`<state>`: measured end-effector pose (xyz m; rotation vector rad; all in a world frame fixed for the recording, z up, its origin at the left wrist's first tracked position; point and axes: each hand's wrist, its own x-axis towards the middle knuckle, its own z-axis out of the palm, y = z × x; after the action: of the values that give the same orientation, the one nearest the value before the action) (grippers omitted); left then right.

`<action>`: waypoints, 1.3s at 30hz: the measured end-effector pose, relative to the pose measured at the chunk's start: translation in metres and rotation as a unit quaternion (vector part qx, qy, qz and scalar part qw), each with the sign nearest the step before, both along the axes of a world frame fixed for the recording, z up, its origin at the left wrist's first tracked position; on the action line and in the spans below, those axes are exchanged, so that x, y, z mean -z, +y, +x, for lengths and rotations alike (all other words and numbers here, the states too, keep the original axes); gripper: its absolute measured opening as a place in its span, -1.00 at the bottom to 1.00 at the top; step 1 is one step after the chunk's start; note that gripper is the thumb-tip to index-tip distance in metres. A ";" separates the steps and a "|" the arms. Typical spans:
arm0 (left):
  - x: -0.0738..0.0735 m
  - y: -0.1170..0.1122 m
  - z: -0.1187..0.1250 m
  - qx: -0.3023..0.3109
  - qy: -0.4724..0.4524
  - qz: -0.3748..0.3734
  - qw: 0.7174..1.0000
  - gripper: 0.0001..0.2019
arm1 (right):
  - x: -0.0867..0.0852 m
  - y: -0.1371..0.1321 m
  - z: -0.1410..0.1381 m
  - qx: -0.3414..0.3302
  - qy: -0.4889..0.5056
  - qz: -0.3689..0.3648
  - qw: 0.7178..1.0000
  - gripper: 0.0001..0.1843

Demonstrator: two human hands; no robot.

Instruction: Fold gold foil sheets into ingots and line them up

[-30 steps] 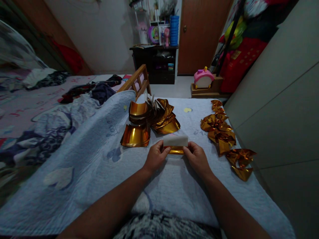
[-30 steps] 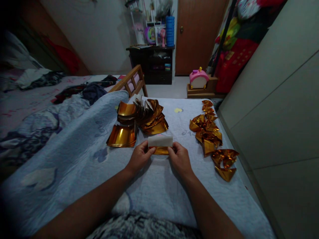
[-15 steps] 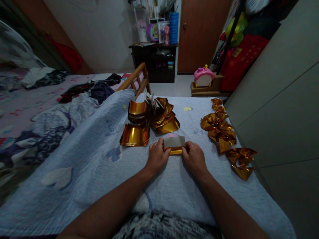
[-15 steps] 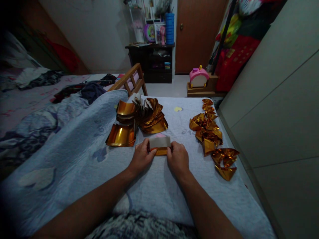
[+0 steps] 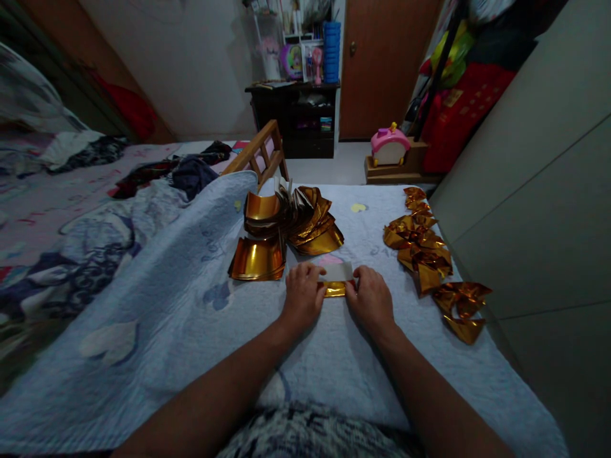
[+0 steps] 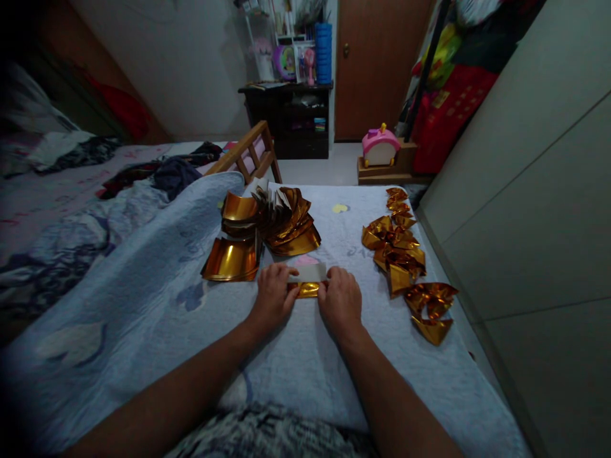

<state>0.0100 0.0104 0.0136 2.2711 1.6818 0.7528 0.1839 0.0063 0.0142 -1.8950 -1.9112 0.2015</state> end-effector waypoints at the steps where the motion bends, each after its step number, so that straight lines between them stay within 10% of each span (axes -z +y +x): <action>1: -0.001 0.001 0.000 0.043 0.006 -0.013 0.999 -0.82 | 0.001 0.000 0.000 0.001 0.008 0.012 1.000 -0.91; 5: -0.003 0.003 -0.001 0.152 0.006 -0.047 0.987 -0.82 | 0.002 0.001 0.000 -0.022 0.010 0.013 1.000 -0.91; 13: -0.003 0.003 -0.002 0.140 0.027 -0.048 0.989 -0.79 | 0.002 0.005 0.000 -0.110 -0.032 -0.038 0.993 -0.82; 39: 0.006 0.008 -0.021 0.157 -0.007 -0.099 0.983 -0.73 | -0.008 -0.006 -0.011 -0.051 -0.092 -0.041 0.994 -0.65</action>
<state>-0.0109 0.0183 0.0071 2.3034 1.2824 0.5059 0.1728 0.0007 0.0221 -1.9281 -2.1556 0.1430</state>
